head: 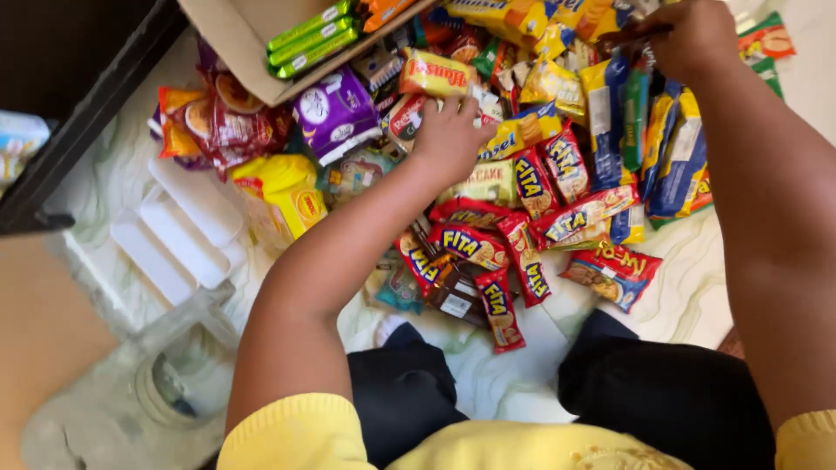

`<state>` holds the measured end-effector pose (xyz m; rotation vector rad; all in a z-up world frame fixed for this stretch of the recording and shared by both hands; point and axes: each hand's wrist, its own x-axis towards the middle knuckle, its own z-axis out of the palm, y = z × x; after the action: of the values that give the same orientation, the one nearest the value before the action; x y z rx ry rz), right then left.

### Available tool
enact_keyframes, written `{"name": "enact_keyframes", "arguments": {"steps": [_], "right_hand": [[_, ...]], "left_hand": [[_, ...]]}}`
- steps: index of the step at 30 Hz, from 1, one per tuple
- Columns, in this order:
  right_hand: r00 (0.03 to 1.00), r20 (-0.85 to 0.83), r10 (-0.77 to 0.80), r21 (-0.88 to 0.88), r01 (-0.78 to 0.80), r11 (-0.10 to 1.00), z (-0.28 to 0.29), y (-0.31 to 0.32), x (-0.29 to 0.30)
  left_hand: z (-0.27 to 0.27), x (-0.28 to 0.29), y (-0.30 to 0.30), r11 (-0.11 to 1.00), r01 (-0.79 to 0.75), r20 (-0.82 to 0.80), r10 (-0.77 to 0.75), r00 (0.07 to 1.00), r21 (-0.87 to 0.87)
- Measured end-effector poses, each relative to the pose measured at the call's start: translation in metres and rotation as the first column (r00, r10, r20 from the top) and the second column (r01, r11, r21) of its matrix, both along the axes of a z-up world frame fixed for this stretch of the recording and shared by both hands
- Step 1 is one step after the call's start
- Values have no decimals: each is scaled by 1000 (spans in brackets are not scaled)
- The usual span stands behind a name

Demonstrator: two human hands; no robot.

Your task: Sorting various packaged snacks from a pile on the floor into a cardboard box.

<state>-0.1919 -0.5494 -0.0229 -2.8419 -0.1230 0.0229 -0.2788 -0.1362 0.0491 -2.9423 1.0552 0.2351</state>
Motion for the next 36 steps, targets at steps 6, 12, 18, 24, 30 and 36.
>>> {"name": "enact_keyframes", "arguments": {"steps": [6,12,18,24,30,36], "right_hand": [[999,24,31,27,-31,999,71,43,-4],[956,143,257,-41,-253,967,152,98,0],[814,227,534,65,-560,826,221,149,-19],[767,363,529,386,-641,663,233,125,-5],[791,193,581,641,-550,535,201,119,41],[814,112,570,442,-554,705,209,230,68]], "left_hand": [[40,14,16,996,25,-161,-11,987,89],[62,35,18,900,-171,-151,119,981,-400],[100,46,-42,707,-61,182,264,947,-705],[147,68,-80,740,-369,-199,312,929,-563],[116,99,-27,494,-138,20,301,953,-859],[160,85,76,590,-340,-22,479,878,-733]]}}
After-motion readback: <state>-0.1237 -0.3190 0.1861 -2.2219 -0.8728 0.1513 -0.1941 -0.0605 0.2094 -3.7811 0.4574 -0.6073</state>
